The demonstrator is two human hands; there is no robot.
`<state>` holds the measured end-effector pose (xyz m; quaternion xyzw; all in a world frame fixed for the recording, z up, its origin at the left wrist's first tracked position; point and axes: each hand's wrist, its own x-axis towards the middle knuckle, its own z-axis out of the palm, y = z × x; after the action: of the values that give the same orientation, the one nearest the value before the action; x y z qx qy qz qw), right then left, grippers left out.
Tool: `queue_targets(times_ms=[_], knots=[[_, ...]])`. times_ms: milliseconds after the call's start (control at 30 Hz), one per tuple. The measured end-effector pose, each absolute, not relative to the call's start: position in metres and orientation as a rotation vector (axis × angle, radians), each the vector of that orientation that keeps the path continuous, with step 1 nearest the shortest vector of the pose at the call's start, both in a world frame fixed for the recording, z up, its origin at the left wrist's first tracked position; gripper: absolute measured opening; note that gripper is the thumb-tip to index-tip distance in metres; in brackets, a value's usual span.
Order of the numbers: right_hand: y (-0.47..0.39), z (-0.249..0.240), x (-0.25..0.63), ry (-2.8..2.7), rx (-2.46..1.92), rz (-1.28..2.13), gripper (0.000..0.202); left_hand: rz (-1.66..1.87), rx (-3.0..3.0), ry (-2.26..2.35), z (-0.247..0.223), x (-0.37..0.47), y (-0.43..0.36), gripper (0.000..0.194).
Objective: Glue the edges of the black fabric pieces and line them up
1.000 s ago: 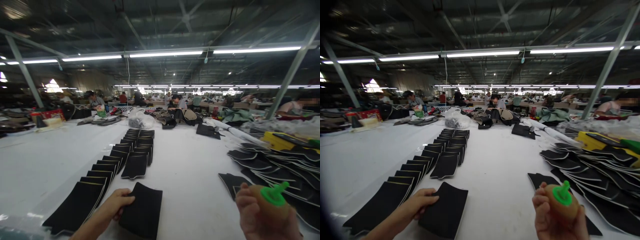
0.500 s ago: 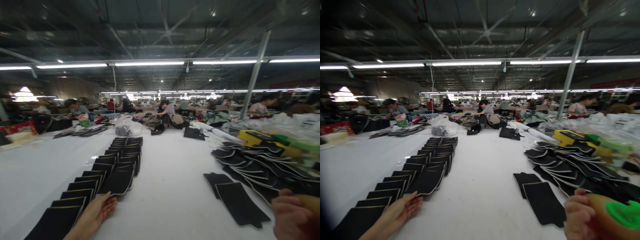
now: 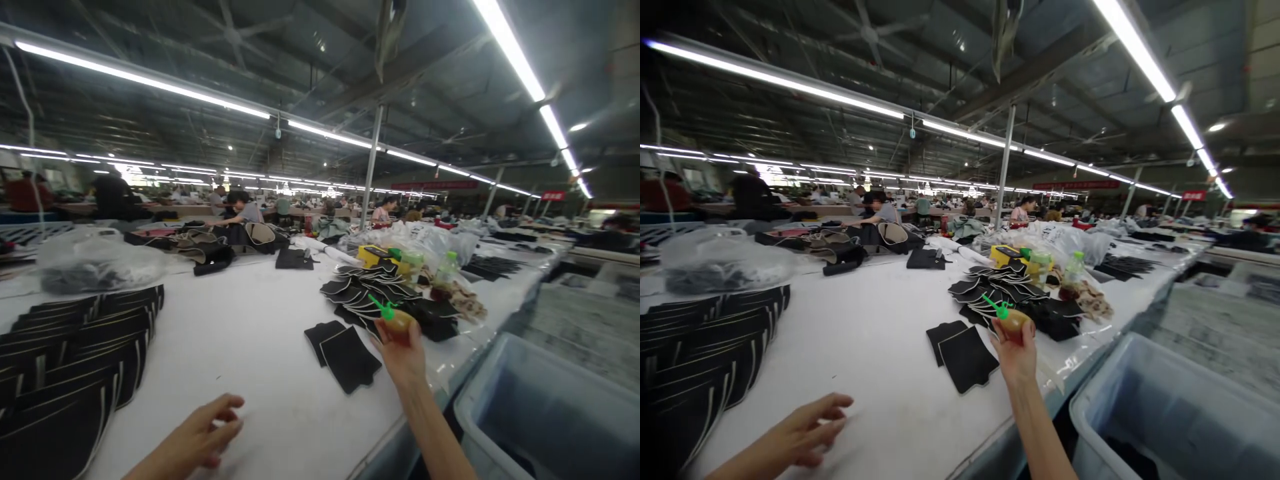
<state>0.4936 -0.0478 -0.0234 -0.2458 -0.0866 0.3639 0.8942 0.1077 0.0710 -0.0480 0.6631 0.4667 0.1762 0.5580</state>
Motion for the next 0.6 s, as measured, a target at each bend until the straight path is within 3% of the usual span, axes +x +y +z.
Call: queue_targets(times_ms=[267,433,500,600], knots=[[-0.029,-0.035,0.482,-0.227,-0.594,0.937,0.027,0.369,1.619,0.999,-0.05,0.21,0.064,0.077],[-0.034,-0.051,0.419,-0.227,-0.578,1.066,0.046,0.477,1.614,1.034,-0.079,0.222,0.066,0.085],[-0.033,-0.061,0.387,-0.193,-0.554,1.119,0.051,0.502,1.645,0.98,-0.089,0.213,0.068,0.084],[-0.028,-0.073,0.349,-0.089,-0.45,1.206,0.051,0.374,1.772,0.972,-0.094,0.19,0.068,0.067]])
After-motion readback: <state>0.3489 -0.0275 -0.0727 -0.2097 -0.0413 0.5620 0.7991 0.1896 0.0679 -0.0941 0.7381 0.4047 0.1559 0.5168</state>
